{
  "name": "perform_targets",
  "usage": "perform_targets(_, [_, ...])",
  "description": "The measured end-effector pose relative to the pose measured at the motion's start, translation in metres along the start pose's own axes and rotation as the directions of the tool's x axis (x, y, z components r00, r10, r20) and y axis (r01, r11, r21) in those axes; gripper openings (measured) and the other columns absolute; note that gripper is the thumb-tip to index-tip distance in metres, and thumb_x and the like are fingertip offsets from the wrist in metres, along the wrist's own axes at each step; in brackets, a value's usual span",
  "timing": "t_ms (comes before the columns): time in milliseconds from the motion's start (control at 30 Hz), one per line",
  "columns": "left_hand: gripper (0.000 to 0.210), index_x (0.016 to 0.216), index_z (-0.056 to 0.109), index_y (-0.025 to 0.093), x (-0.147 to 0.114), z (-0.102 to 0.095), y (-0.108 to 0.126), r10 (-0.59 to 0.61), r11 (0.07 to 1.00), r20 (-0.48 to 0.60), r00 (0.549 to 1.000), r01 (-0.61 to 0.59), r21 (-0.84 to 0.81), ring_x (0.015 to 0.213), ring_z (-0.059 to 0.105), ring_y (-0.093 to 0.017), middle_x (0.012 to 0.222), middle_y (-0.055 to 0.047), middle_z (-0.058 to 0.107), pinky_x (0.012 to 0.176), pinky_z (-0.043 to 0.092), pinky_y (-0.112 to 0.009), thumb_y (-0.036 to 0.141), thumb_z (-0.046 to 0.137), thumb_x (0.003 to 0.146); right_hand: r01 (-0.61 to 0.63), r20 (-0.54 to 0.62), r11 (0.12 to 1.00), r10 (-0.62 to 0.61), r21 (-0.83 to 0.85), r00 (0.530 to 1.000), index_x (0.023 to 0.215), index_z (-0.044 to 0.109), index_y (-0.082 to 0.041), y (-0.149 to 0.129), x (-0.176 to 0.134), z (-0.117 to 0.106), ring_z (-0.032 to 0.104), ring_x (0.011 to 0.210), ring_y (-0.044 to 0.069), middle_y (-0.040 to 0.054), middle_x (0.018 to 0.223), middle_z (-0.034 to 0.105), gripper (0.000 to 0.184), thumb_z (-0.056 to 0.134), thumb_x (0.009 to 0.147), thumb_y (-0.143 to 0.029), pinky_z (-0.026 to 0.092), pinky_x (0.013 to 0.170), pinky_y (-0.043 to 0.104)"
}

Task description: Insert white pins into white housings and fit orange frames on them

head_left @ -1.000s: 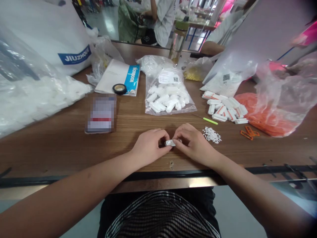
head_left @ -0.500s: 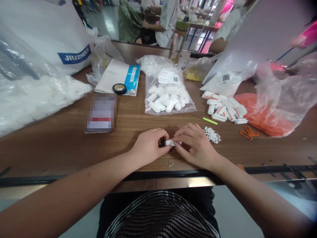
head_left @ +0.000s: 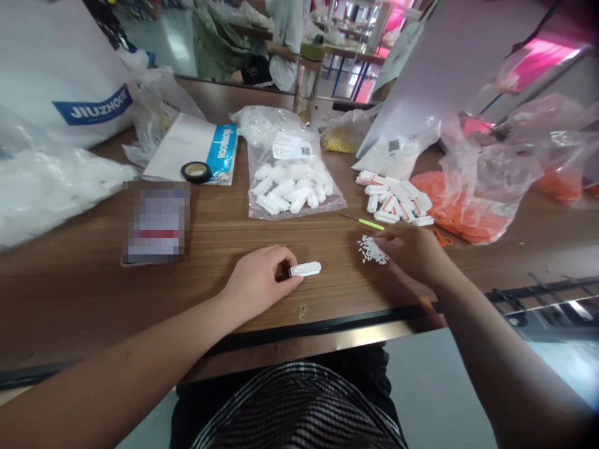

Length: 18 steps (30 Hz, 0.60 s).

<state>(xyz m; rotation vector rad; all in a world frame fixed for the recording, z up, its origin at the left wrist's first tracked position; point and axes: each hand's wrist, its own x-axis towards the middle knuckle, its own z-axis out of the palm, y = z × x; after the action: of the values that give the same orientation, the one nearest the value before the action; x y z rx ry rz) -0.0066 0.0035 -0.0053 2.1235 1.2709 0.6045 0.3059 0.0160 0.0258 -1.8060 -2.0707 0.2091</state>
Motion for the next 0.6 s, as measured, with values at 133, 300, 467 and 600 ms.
perform_targets(133, [0.012,0.083,0.064,0.022,0.0,0.001,0.0,-0.004,1.0,0.007,1.0,0.003,0.016,0.064,0.05,-0.014,0.068,0.003,0.054,0.065,0.037,-0.029,0.033,0.068,0.081,-0.224,0.121,0.974,0.227,-0.044,0.966,0.077,0.078,-0.022,0.045,-0.004,-0.014,0.069,0.073,0.022,0.0033,0.077,0.076,0.018,0.065,0.078,-0.035,0.048,0.066,0.032])
perform_targets(300, [0.013,0.085,0.064,0.022,0.001,0.002,-0.002,-0.002,1.0,-0.001,1.0,0.002,0.029,0.063,0.049,-0.014,0.067,0.003,0.053,0.064,0.037,-0.029,0.033,0.069,0.081,-0.245,0.153,0.965,0.258,-0.098,0.954,0.08,0.08,-0.024,0.043,-0.011,-0.008,0.069,0.07,0.022,0.003,0.074,0.075,0.02,0.065,0.079,-0.038,0.046,0.061,0.03])
perform_targets(467, [0.013,0.084,0.064,0.022,0.0,0.002,-0.003,0.002,1.0,-0.005,1.0,-0.002,0.029,0.063,0.049,-0.014,0.067,0.004,0.053,0.064,0.036,-0.029,0.033,0.07,0.08,-0.224,0.158,0.962,0.248,-0.156,0.956,0.078,0.078,-0.024,0.039,-0.004,-0.005,0.068,0.068,0.02,0.0034,0.072,0.074,0.019,0.064,0.078,-0.036,0.045,0.06,0.03])
perform_targets(600, [0.013,0.084,0.063,0.022,0.0,0.001,-0.002,0.0,1.0,-0.004,1.0,0.0,0.029,0.063,0.049,-0.014,0.068,0.003,0.054,0.064,0.036,-0.029,0.033,0.069,0.08,-0.263,0.128,0.93,0.302,-0.256,0.945,0.067,0.074,-0.021,0.049,0.003,-0.007,0.063,0.06,0.019,0.0034,0.062,0.069,0.019,0.063,0.074,-0.035,0.039,0.054,0.029])
